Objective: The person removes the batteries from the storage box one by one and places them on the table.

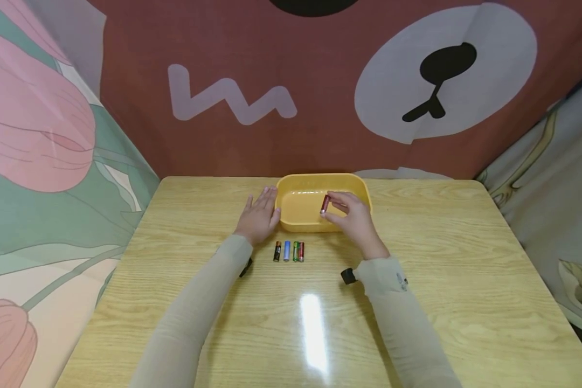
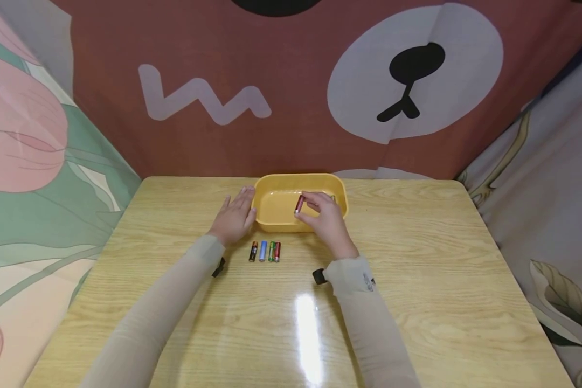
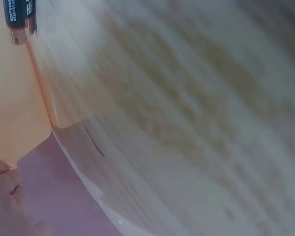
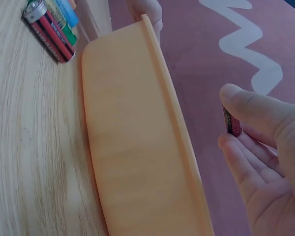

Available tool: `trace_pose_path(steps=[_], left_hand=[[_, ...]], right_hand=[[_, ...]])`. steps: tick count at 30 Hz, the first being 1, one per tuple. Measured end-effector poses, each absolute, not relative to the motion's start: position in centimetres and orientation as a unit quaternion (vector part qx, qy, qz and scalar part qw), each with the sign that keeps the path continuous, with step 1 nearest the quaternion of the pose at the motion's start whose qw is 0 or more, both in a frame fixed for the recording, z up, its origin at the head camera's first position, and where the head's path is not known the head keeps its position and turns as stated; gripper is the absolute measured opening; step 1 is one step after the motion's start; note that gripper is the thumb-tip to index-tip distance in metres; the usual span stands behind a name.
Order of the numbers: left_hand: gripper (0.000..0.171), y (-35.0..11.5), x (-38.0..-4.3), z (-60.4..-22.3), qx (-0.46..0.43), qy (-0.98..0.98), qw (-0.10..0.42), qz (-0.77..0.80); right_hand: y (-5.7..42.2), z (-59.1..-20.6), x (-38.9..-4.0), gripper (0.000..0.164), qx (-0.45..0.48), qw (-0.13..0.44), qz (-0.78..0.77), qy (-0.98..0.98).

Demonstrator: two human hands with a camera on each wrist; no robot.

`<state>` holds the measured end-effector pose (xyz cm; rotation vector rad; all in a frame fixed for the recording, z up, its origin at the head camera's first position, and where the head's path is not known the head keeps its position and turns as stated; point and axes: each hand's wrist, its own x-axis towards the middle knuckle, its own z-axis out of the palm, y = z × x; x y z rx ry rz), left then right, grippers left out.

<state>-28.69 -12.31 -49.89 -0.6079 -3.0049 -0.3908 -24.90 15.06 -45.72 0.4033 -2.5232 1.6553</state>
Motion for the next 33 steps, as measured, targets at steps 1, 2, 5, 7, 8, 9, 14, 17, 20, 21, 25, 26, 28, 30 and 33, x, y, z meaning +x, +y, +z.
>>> trace_pose_path(steps=[1, 2, 5, 7, 8, 9, 14, 17, 20, 21, 25, 26, 28, 30, 33], left_hand=[[0.064, -12.3, -28.7, -49.9, -0.197, -0.972, 0.025, -0.127], [0.064, -12.3, -28.7, -49.9, -0.197, -0.972, 0.026, -0.127], [0.064, -12.3, -28.7, -49.9, -0.197, -0.972, 0.025, -0.128], [0.064, -12.3, -28.7, -49.9, -0.197, -0.972, 0.025, -0.129], [0.064, -12.3, -28.7, -49.9, -0.198, -0.971, 0.026, -0.13], [0.064, -12.3, -28.7, -49.9, -0.198, -0.971, 0.027, -0.13], [0.064, -12.2, -28.7, -49.9, -0.2, -0.97, 0.03, -0.132], [0.063, -12.2, -28.6, -49.9, -0.2, -0.97, 0.028, -0.132], [0.063, -12.2, -28.5, -49.8, -0.199, -0.97, 0.026, -0.134], [0.063, -12.2, -28.5, -49.8, -0.2, -0.97, 0.026, -0.134], [0.063, -12.1, -28.5, -49.7, -0.199, -0.97, 0.026, -0.134], [0.063, -12.0, -28.5, -49.7, -0.197, -0.971, 0.023, -0.133], [0.063, -12.1, -28.5, -49.7, -0.195, -0.972, 0.021, -0.131], [0.063, -12.1, -28.5, -49.7, -0.194, -0.972, 0.019, -0.13], [0.063, -12.1, -28.5, -49.8, -0.194, -0.972, 0.02, -0.129]], right_hand=[[15.1, -45.7, -24.7, 0.057, 0.135, 0.048, 0.546, -0.826], [15.1, -45.6, -24.6, 0.057, 0.136, 0.048, 0.547, -0.825], [15.1, -45.5, -24.1, 0.056, 0.138, 0.049, 0.544, -0.827], [15.2, -45.6, -23.9, 0.057, 0.137, 0.051, 0.541, -0.828], [15.2, -45.6, -23.7, 0.057, 0.136, 0.052, 0.54, -0.829], [15.2, -45.5, -23.5, 0.057, 0.136, 0.055, 0.538, -0.83], [15.3, -45.8, -22.7, 0.055, 0.14, 0.06, 0.531, -0.833], [15.3, -46.2, -22.2, 0.054, 0.14, 0.063, 0.531, -0.833], [15.3, -46.5, -21.8, 0.053, 0.144, 0.07, 0.531, -0.832], [15.4, -46.5, -21.7, 0.053, 0.143, 0.072, 0.531, -0.832], [15.4, -46.7, -21.1, 0.053, 0.149, 0.076, 0.536, -0.827], [15.4, -46.7, -21.0, 0.053, 0.154, 0.077, 0.539, -0.825], [15.3, -46.9, -20.8, 0.053, 0.162, 0.074, 0.545, -0.82], [15.2, -47.0, -20.6, 0.052, 0.17, 0.072, 0.546, -0.817], [15.1, -47.3, -20.4, 0.052, 0.184, 0.08, 0.538, -0.819]])
